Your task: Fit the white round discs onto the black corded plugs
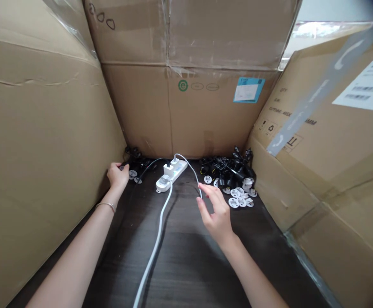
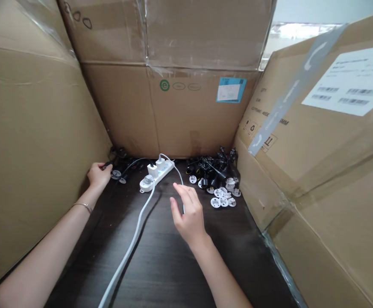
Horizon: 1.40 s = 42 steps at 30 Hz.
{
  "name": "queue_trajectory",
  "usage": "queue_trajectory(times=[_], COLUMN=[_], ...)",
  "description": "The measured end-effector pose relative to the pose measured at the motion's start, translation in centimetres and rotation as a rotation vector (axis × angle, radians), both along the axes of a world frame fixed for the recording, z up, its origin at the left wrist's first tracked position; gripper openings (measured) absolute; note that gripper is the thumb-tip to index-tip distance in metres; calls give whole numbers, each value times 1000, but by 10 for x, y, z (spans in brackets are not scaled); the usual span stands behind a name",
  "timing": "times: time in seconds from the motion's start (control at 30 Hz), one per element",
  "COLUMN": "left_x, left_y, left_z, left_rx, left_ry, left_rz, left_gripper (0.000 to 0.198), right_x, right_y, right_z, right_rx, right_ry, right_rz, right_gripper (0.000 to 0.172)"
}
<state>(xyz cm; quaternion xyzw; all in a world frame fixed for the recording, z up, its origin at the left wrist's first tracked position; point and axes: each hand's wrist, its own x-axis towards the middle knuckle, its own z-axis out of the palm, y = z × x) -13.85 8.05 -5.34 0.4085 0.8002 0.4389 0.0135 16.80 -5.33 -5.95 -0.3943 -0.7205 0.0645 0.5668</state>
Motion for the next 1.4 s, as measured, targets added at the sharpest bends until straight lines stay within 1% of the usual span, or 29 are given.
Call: queue_trajectory(times=[0.1,0.2,0.4,0.47,0.53,0.6,0.7,0.77,0.83,0.9,0.97,1.0,1.03,1.07,1.1,1.13,1.17,1.23,1.3,1.33,1.4], left_x=[-6,-11,-8,-6,-2,2,10,19,31,52,85,106,130,155,181,206,230,271,299,308,319], left_y=[7,8,2,-2,-7,-14,-25,-30,-32,-31,-28,-26,-24,-22,-19,-17,-14,-7,0,3,8], left_z=[-11,-16,-18,-17,-14,-9,6,23,47,74,98,105,108,107,102,94,83,59,40,33,26], left_rx=[-58,-101,-175,-195,-213,-218,-193,-150,-81,6,104,149,190,235,247,234,207,162,171,185,213], left_ry=[-5,34,202,240,261,279,316,351,393,437,490,515,544,582,619,659,707,846,1007,1080,1185], left_rz=[16,7,-72,-85,-97,-127,-175,-181,-187,-213,-269,-308,-385,-543,-713,-861,-988,-1188,-1316,-1358,-1409], left_gripper=[25,25,19,18,12,7,16,19,24,28,31,32,31,29,28,27,29,42,48,48,43], right_x=[1,2,1,1,1,1,2,2,1,-1,-4,-5,-6,-7,-8,-8,-8,-7,-5,-3,-1], right_y=[2,3,4,4,5,6,7,8,7,6,4,3,3,3,4,4,6,9,14,16,20], right_z=[0,0,-1,-2,-3,-3,-2,-1,0,-1,-3,-5,-6,-7,-9,-10,-11,-14,-17,-19,-20], right_rx=[-23,-64,-108,-120,-132,-140,-146,-142,-138,-141,-140,-133,-124,-118,-120,-132,-151,-212,-302,-354,-462], right_ry=[32,70,105,110,118,132,168,209,249,261,240,225,213,206,204,207,213,227,243,245,222], right_rz=[1,12,22,27,29,25,-3,-37,-64,-64,-41,-30,-24,-25,-32,-45,-63,-130,-215,-246,-272], right_gripper=[33,31,28,26,26,25,24,22,20,20,21,21,22,23,24,24,23,19,16,15,15])
